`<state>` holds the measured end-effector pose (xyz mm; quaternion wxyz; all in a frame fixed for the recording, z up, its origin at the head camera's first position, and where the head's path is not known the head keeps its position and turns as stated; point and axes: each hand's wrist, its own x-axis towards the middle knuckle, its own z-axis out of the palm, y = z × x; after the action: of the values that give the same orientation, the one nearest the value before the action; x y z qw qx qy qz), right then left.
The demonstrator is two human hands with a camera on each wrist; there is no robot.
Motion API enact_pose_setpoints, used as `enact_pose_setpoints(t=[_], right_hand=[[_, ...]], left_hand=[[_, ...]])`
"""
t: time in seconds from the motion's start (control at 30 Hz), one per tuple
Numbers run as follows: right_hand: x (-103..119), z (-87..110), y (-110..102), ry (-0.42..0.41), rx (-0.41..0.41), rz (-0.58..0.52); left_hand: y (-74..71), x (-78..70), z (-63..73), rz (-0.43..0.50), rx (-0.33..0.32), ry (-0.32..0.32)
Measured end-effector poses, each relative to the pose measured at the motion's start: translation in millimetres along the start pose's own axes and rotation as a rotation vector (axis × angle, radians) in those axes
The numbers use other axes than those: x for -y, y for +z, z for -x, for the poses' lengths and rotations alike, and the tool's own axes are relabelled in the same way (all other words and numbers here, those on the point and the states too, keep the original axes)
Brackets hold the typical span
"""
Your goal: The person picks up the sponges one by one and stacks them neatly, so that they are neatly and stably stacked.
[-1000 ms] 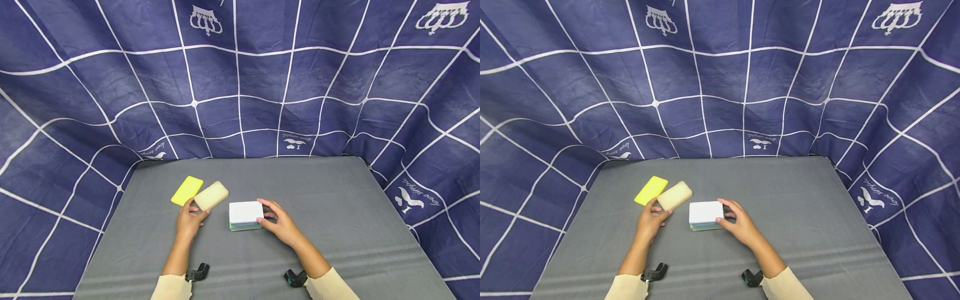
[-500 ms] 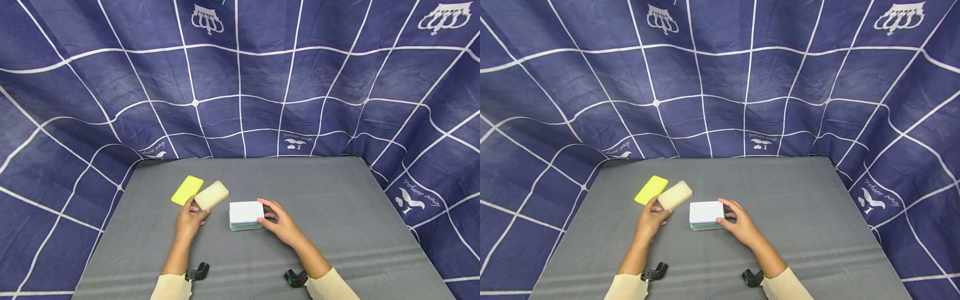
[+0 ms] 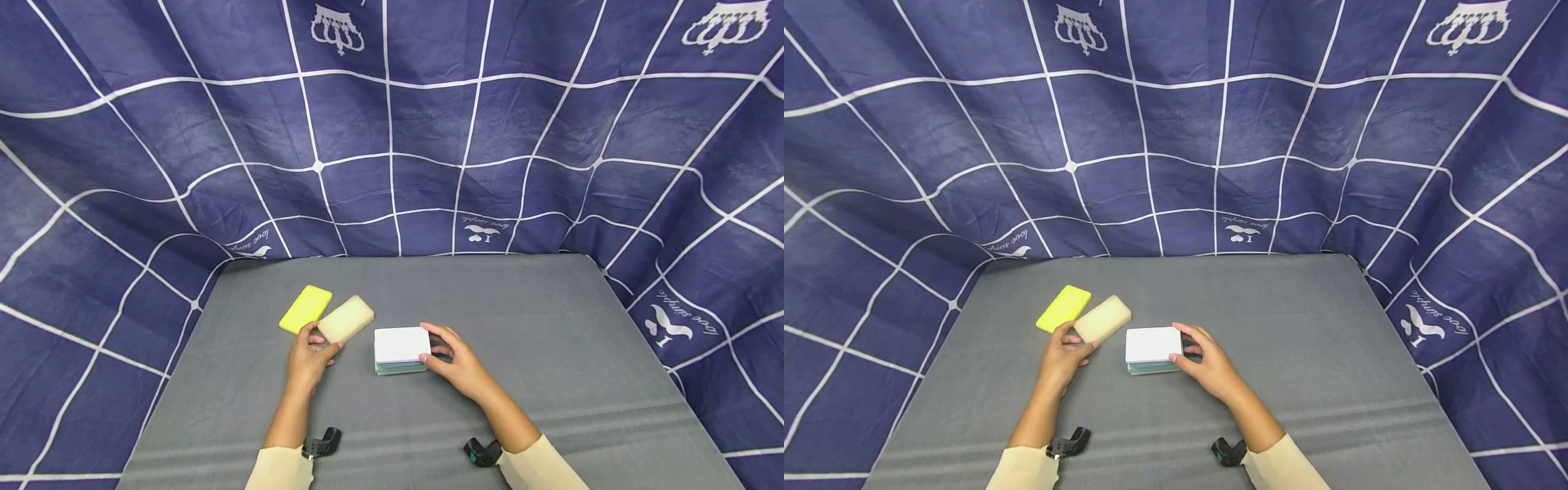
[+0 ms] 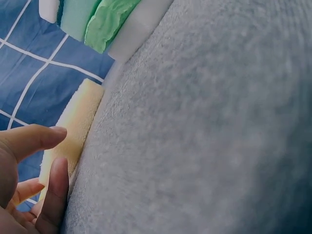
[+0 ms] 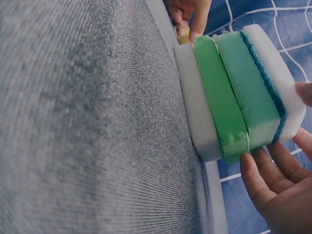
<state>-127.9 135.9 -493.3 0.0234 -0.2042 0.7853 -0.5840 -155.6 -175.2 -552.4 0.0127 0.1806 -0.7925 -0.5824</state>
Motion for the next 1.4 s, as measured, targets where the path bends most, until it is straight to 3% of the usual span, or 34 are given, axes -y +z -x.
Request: enact_pose_setpoints(t=[0.17,0.5,0.9,1.13,1.27,1.4], right_hand=[[0,-0.3,0,-0.004,0.001,0.004],[-1,0.6,2,0.008,0.000,0.004],[1,3.2,-1,0.027,0.013,0.011],[-1,1.2,-1,0.016,0.016,0.013],[-18,-1.4,1,0.027,0.016,0.021],[-31,-2.2,2,0.027,0.006,0.024]], left_hand=[[-0.7,-1.3,0.0,-0.024,0.031,-0.002],[0.4,-1.7,1.5,-0.055,-0.001,0.009],[1.2,-0.6,15.6,0.031,-0.023,0.012],[-3.5,-11.2,24.4,0.090,-0.064,0.045],[-5.5,-20.7,29.5,0.100,-0.099,0.070],[-6.4,-29.3,35.1,0.147,-0.082,0.054]])
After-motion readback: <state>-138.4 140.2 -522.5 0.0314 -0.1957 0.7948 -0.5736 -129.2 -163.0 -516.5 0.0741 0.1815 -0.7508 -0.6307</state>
